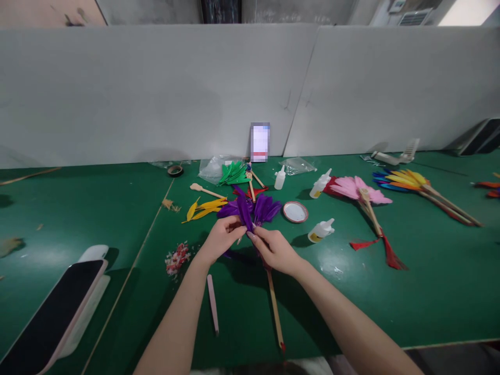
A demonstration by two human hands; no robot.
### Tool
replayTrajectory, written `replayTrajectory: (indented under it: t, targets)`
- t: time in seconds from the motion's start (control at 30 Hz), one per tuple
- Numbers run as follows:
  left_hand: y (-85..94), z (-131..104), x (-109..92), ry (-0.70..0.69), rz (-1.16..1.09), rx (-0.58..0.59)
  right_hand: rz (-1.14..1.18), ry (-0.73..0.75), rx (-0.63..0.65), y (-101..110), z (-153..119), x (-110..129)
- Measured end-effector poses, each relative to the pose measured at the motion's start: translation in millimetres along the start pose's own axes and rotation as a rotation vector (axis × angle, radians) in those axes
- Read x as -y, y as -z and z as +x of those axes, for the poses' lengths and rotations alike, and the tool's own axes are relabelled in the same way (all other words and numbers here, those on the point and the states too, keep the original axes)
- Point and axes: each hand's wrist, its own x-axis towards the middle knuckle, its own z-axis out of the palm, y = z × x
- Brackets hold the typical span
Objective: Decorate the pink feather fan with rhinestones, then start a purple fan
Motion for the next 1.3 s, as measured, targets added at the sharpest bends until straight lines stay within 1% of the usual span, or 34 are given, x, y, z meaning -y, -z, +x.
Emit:
replayTrajectory:
  t: [0.1, 0.23, 0.3, 0.4, 0.5, 0.6, 0.7, 0.8, 0.97, 1.1, 1.3]
  targets:
    - [-2.7, 1.2, 1.3, 0.011, -0.093, -0.067, 0.022, -0.006, -0.064, -3.6, -0.3, -0.6]
    - [-6.8, 2.3, 2.7, 0.037, -0.177, -0.174, 0.075, -0.038, -0.233, -6.6, 0.7, -3.3]
    - [-9.1, 2.4, 2.7, 0.047, -0.195, -0.207, 0.092, -0.055, -0.284, -6.8, 1.6, -5.5]
    - [-11.9, 2.4, 2.7, 0.045, -0.167, -0.23, 0.131, -0.086, -0.274, -5.6, 2.7, -7.6]
    - [-12.7, 2.7, 3.4, 0.008, -0.113, -0.239, 0.168, -0.105, -0.213, -3.8, 3.5, -7.8]
    - [-12.5, 2.5, 3.9, -0.013, -0.052, -0.235, 0.141, -0.113, -0.157, -3.1, 4.2, -7.6]
    - [-13.0, 2.1, 3.1, -0.035, -0.006, -0.219, 0.1, -0.115, -0.138, -3.7, 4.7, -8.6]
    - [-15.2, 2.2, 3.2, -0.071, 0.015, -0.22, 0.111, -0.119, -0.146, -5.6, 4.6, -9.4]
    - [-21.4, 4.6, 11.5, -0.104, 0.015, -0.32, 0.162, -0.153, -0.181, -10.1, 3.4, -6.7]
    - [-24.6, 6.0, 16.2, -0.1, -0.052, -0.368, 0.172, -0.165, -0.219, -13.1, 2.6, -6.2]
    - [-28.0, 6.1, 12.7, -0.087, -0.143, -0.434, 0.218, -0.127, -0.284, -15.7, 2.8, -7.0]
